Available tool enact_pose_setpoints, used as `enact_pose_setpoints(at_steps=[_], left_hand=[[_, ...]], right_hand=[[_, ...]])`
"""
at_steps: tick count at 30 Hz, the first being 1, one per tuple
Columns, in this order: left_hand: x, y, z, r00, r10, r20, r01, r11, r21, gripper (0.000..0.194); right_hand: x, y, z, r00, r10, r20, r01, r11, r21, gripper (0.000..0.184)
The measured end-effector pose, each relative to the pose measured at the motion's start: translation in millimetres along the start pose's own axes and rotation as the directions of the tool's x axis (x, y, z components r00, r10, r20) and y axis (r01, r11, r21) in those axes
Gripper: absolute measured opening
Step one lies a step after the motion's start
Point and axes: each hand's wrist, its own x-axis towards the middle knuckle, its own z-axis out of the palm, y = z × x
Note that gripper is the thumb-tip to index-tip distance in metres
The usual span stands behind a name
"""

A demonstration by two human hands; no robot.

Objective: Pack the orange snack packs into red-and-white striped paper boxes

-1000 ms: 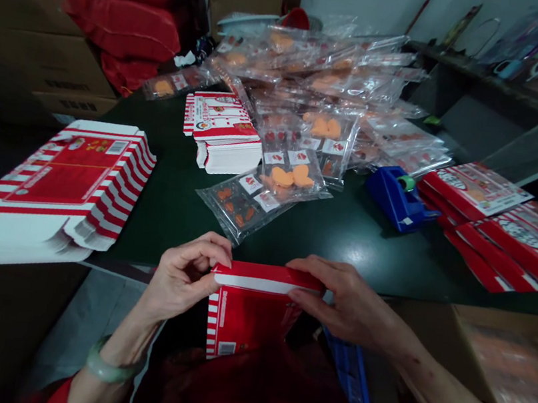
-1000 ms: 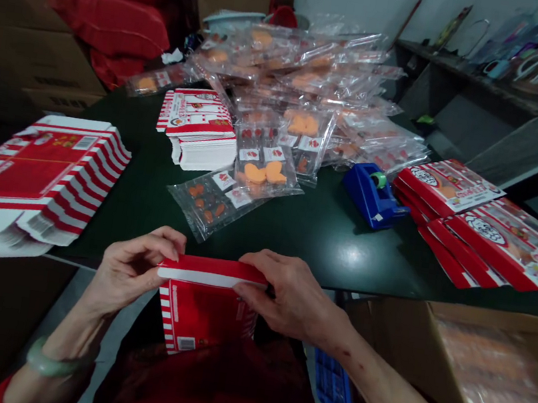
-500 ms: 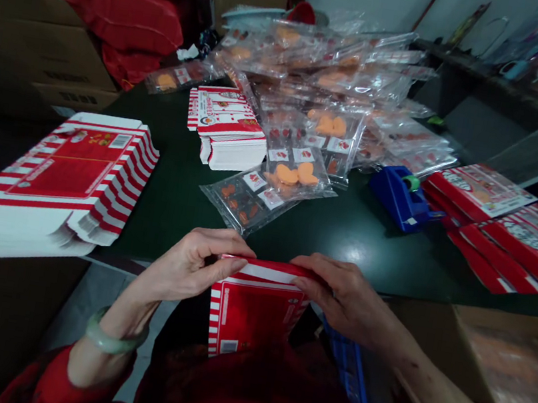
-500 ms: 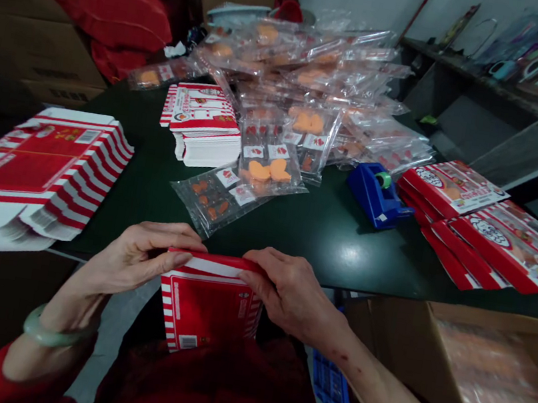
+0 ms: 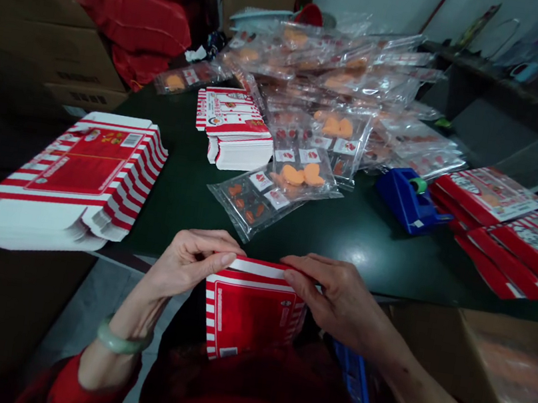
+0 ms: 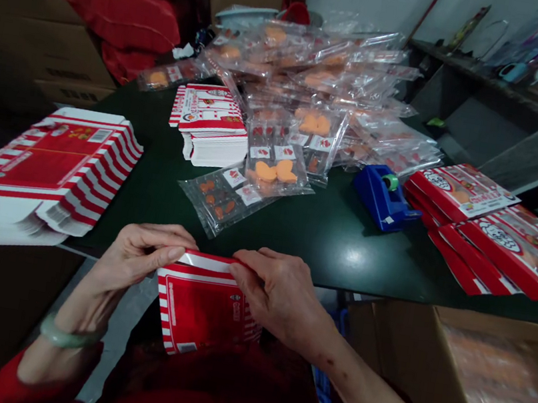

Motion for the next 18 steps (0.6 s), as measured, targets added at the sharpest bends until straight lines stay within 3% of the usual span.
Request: enact_pose_setpoints(at_steps=[3, 5, 8, 14, 18], left_hand=[[-6, -11, 15.0, 0.983, -0.050, -0.175, 0.014, 0.980, -0.199, 0.020], [-9, -16, 29.7, 0.940, -0.155, -0.304, 0.041, 0.935, -0.351, 0.022], [-14, -15, 50.0, 0.882, -0.293, -0.370, 0.098, 0.881, -0.464, 0.024], [-17, -8, 66.5, 0.919, -0.188, -0.347, 0.095, 0.959, -0.267, 0.022], [-15, -5, 71.9, 0.938, -0.008, -0.348, -0.030, 0.994, -0.105, 0.019]], right_hand=[[4, -4, 3, 1.000, 0.010, 0.002, -0.010, 1.000, 0.008, 0.028], [5, -4, 3, 0.999, 0.039, -0.006, -0.039, 0.999, 0.011, 0.030], [0, -1, 1, 0.998, 0.057, -0.010, -0.056, 0.998, 0.032, 0.031], [-23, 9, -4, 0.999, -0.005, -0.034, 0.005, 1.000, -0.026, 0.030], [-35, 16, 1, 0.991, -0.077, -0.107, 0.063, 0.990, -0.129, 0.035]])
